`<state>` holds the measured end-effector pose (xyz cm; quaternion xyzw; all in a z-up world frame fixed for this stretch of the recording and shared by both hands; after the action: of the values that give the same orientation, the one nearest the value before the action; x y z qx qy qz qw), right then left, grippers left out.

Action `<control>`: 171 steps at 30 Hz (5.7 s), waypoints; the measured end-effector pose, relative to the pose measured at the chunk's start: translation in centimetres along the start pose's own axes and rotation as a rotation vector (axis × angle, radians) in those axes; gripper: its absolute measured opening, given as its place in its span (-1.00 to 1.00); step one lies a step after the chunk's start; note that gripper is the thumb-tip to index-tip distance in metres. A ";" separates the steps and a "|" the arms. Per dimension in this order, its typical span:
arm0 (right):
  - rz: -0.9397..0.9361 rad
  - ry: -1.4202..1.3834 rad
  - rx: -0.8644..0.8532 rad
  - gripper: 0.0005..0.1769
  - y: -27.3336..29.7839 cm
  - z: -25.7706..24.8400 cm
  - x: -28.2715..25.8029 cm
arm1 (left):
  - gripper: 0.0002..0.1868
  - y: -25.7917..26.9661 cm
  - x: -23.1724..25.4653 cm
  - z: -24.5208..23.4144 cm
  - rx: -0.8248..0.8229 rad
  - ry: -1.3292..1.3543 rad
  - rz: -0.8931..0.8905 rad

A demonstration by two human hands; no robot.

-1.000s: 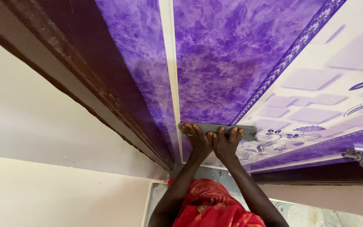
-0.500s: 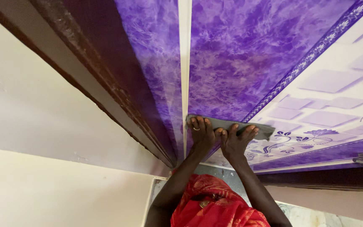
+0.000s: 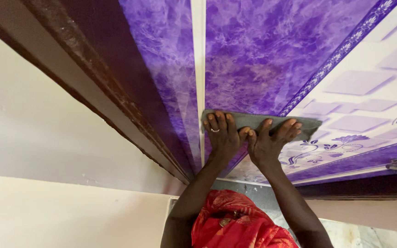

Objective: The person applies a purple decorative sheet to a door, using a small dark flexible scraper to press out air bubbles and smooth the surface.

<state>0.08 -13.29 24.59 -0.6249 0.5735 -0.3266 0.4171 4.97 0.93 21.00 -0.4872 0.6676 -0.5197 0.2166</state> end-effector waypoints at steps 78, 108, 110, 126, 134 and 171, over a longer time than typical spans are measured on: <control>0.103 0.164 0.163 0.06 0.2 -8.3 27.3 | 0.18 -7.7 32.6 4.2 0.067 0.203 -0.313; 0.336 -0.015 0.120 0.19 3.7 -13.9 45.8 | 0.25 -0.1 49.7 12.1 -0.069 0.252 -0.258; 0.340 -0.061 0.089 0.16 5.1 -14.1 46.0 | 0.26 0.2 50.0 12.1 -0.059 0.233 -0.248; 0.391 -0.095 0.105 0.03 1.2 -16.0 42.5 | 0.28 1.3 48.0 12.0 -0.074 0.282 -0.117; 0.392 -0.042 0.089 0.03 2.2 -15.9 41.0 | 0.19 4.1 46.1 12.8 -0.054 0.207 -0.139; 0.409 0.000 0.067 0.09 0.8 -15.7 36.7 | 0.00 3.8 43.0 11.7 0.008 0.187 -0.027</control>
<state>-9.41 -51.93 28.20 -0.4813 0.6772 -0.2542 0.4951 -5.88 -42.40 22.62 -0.4448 0.6760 -0.5685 0.1484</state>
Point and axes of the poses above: each hand's wrist, its own y-axis away from the middle knuckle, its own z-axis out of the palm, x = y × z, the point moved 3 cm from there along -y, towards the middle knuckle, and after that the axes turned 12 degrees about x, right-handed, at the moved point
